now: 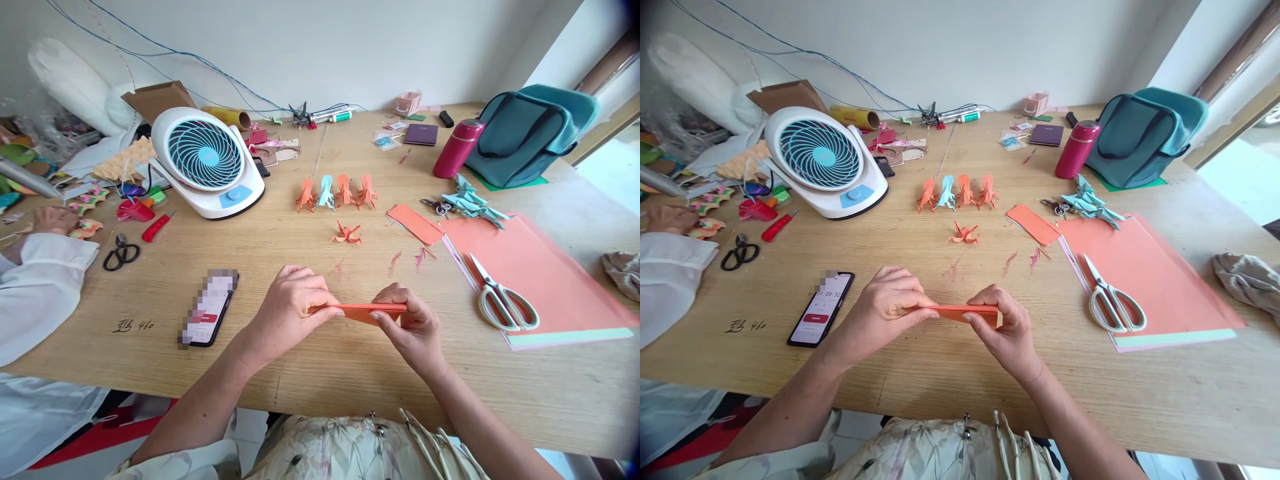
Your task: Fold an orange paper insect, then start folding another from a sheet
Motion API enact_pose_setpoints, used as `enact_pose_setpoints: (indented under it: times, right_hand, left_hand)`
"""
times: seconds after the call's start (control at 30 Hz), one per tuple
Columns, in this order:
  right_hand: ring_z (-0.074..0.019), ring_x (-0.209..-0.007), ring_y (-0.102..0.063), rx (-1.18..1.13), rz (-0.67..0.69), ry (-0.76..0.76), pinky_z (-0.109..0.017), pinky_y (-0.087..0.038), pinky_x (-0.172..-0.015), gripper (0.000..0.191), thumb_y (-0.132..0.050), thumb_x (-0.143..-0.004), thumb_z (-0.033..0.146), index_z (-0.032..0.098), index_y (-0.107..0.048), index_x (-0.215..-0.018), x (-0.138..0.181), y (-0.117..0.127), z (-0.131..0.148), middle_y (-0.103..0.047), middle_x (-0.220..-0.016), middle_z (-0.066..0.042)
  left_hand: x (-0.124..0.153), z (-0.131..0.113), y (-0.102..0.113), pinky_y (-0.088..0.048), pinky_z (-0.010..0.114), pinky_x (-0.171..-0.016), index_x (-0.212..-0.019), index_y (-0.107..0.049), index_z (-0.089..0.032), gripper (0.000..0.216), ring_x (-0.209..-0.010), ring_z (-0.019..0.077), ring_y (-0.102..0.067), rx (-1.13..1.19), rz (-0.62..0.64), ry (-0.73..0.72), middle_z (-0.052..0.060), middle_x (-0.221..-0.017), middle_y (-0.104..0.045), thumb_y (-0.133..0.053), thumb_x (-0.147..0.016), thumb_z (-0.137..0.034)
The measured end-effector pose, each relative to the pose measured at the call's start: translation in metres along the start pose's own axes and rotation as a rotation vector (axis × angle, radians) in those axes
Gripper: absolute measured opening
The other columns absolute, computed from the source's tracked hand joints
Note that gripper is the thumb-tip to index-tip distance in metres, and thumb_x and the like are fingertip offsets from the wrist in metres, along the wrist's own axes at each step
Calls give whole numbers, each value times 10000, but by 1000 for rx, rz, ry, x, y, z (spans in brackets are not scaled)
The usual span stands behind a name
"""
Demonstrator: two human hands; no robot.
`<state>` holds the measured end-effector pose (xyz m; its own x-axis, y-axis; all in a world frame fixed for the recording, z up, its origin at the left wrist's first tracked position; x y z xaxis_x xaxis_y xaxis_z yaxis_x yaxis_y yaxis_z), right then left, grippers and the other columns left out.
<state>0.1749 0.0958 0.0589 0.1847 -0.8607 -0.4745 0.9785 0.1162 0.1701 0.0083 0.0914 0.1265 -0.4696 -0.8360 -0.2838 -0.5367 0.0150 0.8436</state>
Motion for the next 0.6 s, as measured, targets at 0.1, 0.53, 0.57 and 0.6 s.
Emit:
enact_pose_setpoints:
  times: [0.1, 0.53, 0.57, 0.6]
  right_hand:
    - [-181, -742, -604, 18, 38, -41, -332, -481, -685, 76, -696, -900, 232, 234, -630, -863, -4, 0, -2, -644, -802, -18]
    - [-195, -799, -577, 519, 207, 220, -390, -381, -736, 40, -700, -908, 266, 270, -720, -942, -20, -21, 39, -712, -881, -22]
    - [-196, -798, -574, 548, 206, 224, -392, -375, -737, 34, -702, -907, 274, 274, -725, -932, -21, -22, 42, -718, -881, -20]
    - [-198, -797, -573, 572, 208, 225, -394, -370, -740, 31, -702, -907, 282, 277, -728, -923, -22, -22, 44, -722, -880, -20]
  left_hand:
    - [-2, 8, -4, -382, 319, -763, -720, -751, -228, 137, -705, 142, -573, 54, 57, 88, -36, -670, -672, -758, -851, -268]
    - [-13, 4, -16, -374, 295, -693, -618, -719, -211, 203, -645, 130, -557, 24, 210, 139, -42, -603, -638, -777, -812, -218]
    - [-14, 2, -16, -368, 298, -696, -613, -716, -208, 210, -649, 131, -558, -2, 210, 129, -42, -600, -636, -780, -812, -219]
    - [-15, 1, -15, -364, 303, -702, -609, -713, -206, 216, -655, 132, -560, -26, 207, 118, -41, -604, -637, -782, -812, -222]
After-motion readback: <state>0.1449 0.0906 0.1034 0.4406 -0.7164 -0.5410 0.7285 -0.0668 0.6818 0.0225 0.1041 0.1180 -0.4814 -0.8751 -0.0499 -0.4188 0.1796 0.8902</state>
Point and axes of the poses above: each hand's wrist, its own x-axis away from the middle knuckle, its own y-axis out of the back of the hand, z = x × y, the point moved 9 cm from there along -x, towards the middle knuckle
